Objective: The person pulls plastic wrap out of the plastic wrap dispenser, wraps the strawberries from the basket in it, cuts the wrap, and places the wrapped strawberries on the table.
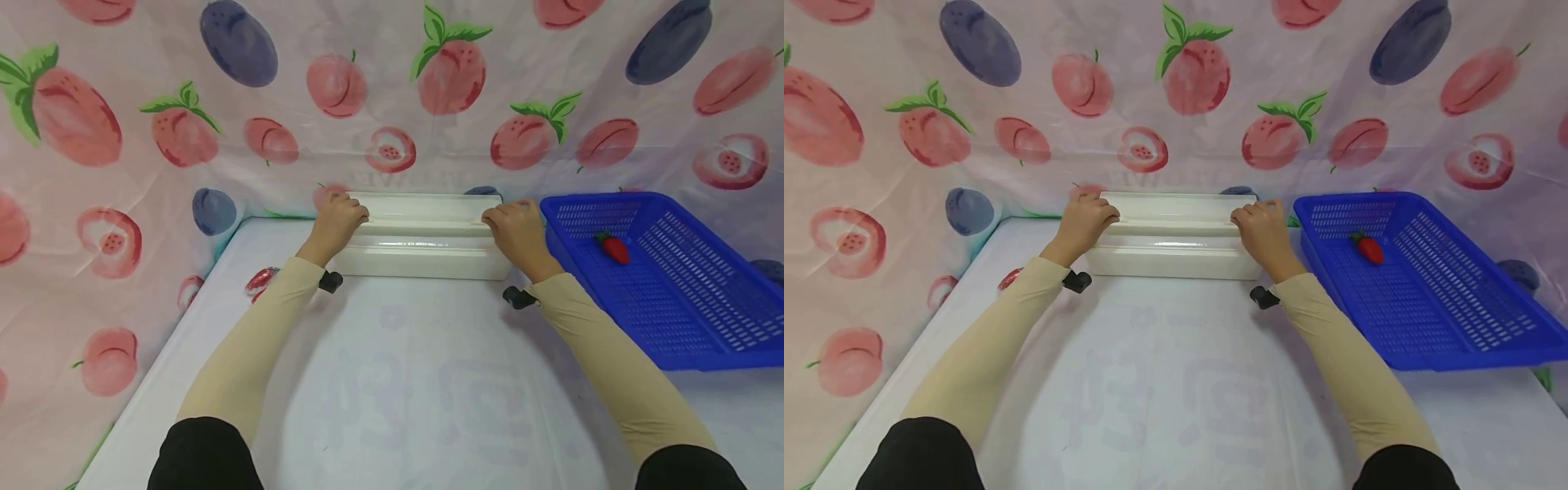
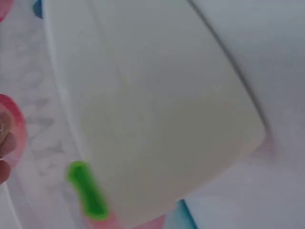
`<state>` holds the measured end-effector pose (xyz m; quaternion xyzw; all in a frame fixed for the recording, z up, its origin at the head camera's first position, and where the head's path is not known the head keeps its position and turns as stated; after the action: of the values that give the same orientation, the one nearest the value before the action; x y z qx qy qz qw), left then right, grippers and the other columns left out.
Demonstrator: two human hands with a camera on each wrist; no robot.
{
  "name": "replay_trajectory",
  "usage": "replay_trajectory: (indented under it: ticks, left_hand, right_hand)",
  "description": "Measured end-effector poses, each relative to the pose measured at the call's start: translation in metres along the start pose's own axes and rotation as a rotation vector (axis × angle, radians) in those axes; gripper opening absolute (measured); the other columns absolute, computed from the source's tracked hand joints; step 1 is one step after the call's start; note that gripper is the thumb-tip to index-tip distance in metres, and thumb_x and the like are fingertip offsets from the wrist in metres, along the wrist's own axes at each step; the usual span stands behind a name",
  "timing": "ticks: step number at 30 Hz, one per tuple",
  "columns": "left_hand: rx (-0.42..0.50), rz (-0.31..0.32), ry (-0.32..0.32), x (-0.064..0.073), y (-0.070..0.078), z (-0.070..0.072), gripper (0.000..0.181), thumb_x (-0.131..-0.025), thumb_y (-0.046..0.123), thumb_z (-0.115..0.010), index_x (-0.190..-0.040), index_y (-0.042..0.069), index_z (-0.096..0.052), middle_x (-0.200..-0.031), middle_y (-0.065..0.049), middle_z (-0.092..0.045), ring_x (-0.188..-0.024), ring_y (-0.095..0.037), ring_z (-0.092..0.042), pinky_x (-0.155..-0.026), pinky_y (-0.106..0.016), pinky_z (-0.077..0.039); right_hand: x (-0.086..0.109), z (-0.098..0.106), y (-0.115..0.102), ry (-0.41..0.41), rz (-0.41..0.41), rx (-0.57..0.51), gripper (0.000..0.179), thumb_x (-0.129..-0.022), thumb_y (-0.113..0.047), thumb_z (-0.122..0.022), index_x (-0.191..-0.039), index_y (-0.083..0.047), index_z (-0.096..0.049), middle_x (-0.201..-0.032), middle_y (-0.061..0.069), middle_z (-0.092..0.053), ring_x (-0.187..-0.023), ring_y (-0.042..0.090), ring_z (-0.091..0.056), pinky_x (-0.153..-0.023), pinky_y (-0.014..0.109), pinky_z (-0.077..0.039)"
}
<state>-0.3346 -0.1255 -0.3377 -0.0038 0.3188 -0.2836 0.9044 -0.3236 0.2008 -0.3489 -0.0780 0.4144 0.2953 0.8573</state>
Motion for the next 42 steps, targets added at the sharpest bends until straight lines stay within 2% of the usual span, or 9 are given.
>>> replay_trajectory:
  ticks: [6,12,16,20,24,28,32,38,42]
  left_hand:
    - [0.048,-0.042,0.011,-0.002,-0.004,0.015,0.012,-0.078,0.021,-0.071,-0.087,0.013,-0.071,-0.083,-0.002,-0.073,-0.087,-0.022,-0.064,-0.096,-0.040,-0.042]
    - [0.064,-0.290,0.029,0.003,-0.004,0.027,0.020,-0.077,0.004,-0.073,-0.090,0.013,-0.061,-0.078,-0.003,-0.070,-0.077,-0.022,-0.064,-0.093,-0.038,-0.046]
    - [0.054,-0.386,-0.044,0.006,-0.001,0.033,0.023,-0.081,-0.008,-0.062,-0.086,0.014,-0.064,-0.076,-0.004,-0.063,-0.074,-0.021,-0.060,-0.088,-0.038,-0.046]
    - [-0.001,-0.399,-0.127,0.007,0.001,0.037,0.015,-0.085,-0.002,-0.060,-0.082,0.010,-0.069,-0.079,-0.006,-0.061,-0.076,-0.023,-0.060,-0.085,-0.039,-0.046]
    - [-0.088,-0.409,-0.128,0.011,0.002,0.037,0.009,-0.083,0.009,-0.063,-0.077,0.005,-0.068,-0.078,-0.007,-0.060,-0.077,-0.025,-0.059,-0.086,-0.040,-0.045]
    - [-0.124,-0.410,-0.059,0.018,0.000,0.037,0.015,-0.080,0.017,-0.071,-0.075,0.004,-0.067,-0.076,-0.007,-0.059,-0.076,-0.025,-0.058,-0.086,-0.038,-0.045]
    - [-0.100,-0.396,0.016,0.025,-0.004,0.037,0.006,-0.079,0.001,-0.067,-0.074,0.004,-0.065,-0.073,-0.008,-0.060,-0.073,-0.025,-0.059,-0.086,-0.036,-0.047]
    - [-0.024,-0.401,0.117,0.034,-0.010,0.036,0.019,-0.079,-0.012,-0.061,-0.086,0.006,-0.060,-0.075,-0.009,-0.065,-0.072,-0.026,-0.062,-0.084,-0.035,-0.048]
    - [0.042,-0.317,0.188,0.034,-0.011,0.039,0.022,-0.077,-0.004,-0.069,-0.092,0.006,-0.057,-0.071,-0.009,-0.065,-0.070,-0.026,-0.063,-0.082,-0.039,-0.050]
  right_hand:
    - [-0.006,0.009,0.000,0.003,-0.026,0.000,0.008,-0.082,-0.010,-0.069,-0.083,-0.003,-0.071,-0.077,0.015,-0.071,-0.074,0.033,-0.066,-0.081,0.055,-0.046]
    - [-0.007,0.009,0.000,0.006,-0.039,-0.010,0.005,-0.082,-0.008,-0.069,-0.083,-0.003,-0.071,-0.076,0.014,-0.071,-0.072,0.033,-0.066,-0.081,0.053,-0.046]
    - [-0.008,0.008,0.002,0.007,-0.058,-0.022,0.004,-0.080,-0.005,-0.070,-0.083,-0.003,-0.070,-0.075,0.015,-0.071,-0.071,0.034,-0.065,-0.080,0.053,-0.046]
    - [-0.009,0.008,0.002,0.004,-0.073,-0.035,0.004,-0.081,-0.005,-0.069,-0.084,-0.003,-0.070,-0.076,0.016,-0.071,-0.072,0.034,-0.065,-0.081,0.053,-0.046]
    - [-0.009,0.009,0.001,-0.008,-0.073,-0.045,0.006,-0.083,-0.007,-0.068,-0.085,-0.002,-0.070,-0.076,0.016,-0.070,-0.072,0.035,-0.064,-0.082,0.054,-0.046]
    - [-0.008,0.010,0.000,-0.014,-0.065,-0.045,0.006,-0.083,-0.009,-0.068,-0.085,-0.003,-0.070,-0.076,0.016,-0.071,-0.073,0.034,-0.065,-0.082,0.053,-0.046]
    - [-0.007,0.011,0.001,-0.011,-0.060,-0.037,0.006,-0.083,-0.009,-0.068,-0.085,-0.003,-0.070,-0.077,0.015,-0.071,-0.073,0.034,-0.065,-0.082,0.053,-0.046]
    - [-0.007,0.014,0.002,0.004,-0.040,-0.035,0.008,-0.084,-0.010,-0.068,-0.084,-0.003,-0.071,-0.075,0.015,-0.070,-0.073,0.033,-0.065,-0.083,0.053,-0.046]
    - [-0.007,0.018,0.003,0.026,-0.008,-0.024,0.010,-0.082,-0.012,-0.070,-0.084,-0.002,-0.071,-0.074,0.015,-0.070,-0.071,0.032,-0.066,-0.080,0.053,-0.047]
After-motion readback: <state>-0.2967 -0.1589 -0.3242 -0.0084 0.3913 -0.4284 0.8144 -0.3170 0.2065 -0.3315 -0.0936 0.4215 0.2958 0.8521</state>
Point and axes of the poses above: each hand's wrist, its own x-axis away from the middle knuckle, its own z-axis out of the back of the hand, y = z × x, the point moved 1 cm from there along -x, towards the middle knuckle
